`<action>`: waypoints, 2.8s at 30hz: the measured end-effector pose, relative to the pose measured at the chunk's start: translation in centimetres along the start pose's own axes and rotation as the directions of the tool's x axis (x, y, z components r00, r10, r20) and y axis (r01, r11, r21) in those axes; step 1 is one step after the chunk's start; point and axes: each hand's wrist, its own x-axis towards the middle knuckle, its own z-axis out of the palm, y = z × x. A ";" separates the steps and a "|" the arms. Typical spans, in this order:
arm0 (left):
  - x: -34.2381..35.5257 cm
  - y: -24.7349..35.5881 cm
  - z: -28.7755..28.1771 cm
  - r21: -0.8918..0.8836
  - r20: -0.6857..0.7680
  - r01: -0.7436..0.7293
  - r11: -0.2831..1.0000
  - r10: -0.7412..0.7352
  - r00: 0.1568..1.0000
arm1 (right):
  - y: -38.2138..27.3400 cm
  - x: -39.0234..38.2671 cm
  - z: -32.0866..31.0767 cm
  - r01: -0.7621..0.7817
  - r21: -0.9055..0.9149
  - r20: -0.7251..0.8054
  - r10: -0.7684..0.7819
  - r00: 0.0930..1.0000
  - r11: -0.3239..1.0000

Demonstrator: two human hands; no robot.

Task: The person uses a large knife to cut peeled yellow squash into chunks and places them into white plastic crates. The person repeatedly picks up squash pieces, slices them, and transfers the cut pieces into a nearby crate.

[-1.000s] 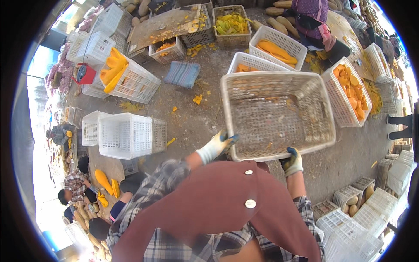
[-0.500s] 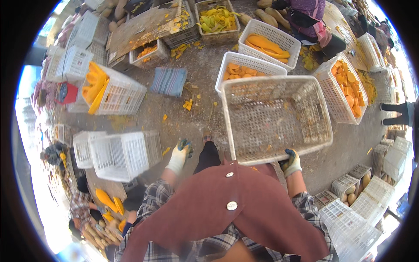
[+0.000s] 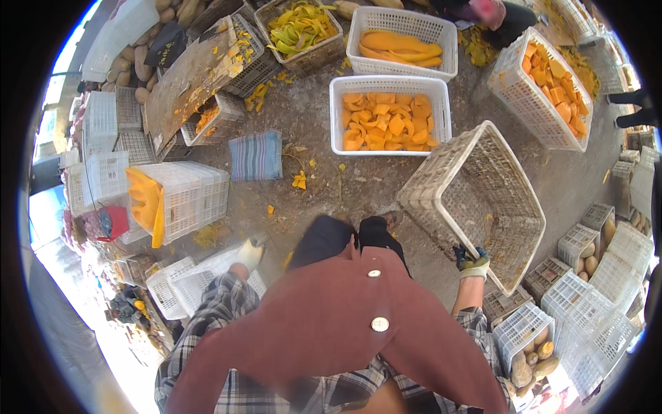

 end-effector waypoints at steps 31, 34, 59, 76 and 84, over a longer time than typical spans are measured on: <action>35.7 31.8 -2.4 0.344 0.093 -0.406 0.847 0.399 0.912 | 30.4 14.0 -9.2 -0.258 0.158 -0.382 0.301 0.874 0.953; 37.3 34.7 0.7 0.327 0.093 -0.437 0.838 0.431 0.897 | 30.2 14.7 -4.4 -0.049 -0.388 -0.412 -0.125 0.903 0.920; 43.1 39.9 11.5 -0.657 0.219 -0.100 0.747 0.316 0.923 | 7.7 32.6 27.8 0.458 -0.888 0.361 -0.699 0.618 -0.053; 26.5 42.8 -10.1 -0.738 0.010 -0.341 0.583 0.515 0.857 | 4.2 19.9 30.3 0.496 -0.863 0.492 -0.380 0.783 -0.096; 22.6 39.7 -18.2 -0.507 -0.083 -0.442 0.740 0.468 0.880 | 7.5 10.5 26.4 0.533 -0.800 0.447 -0.317 0.836 0.278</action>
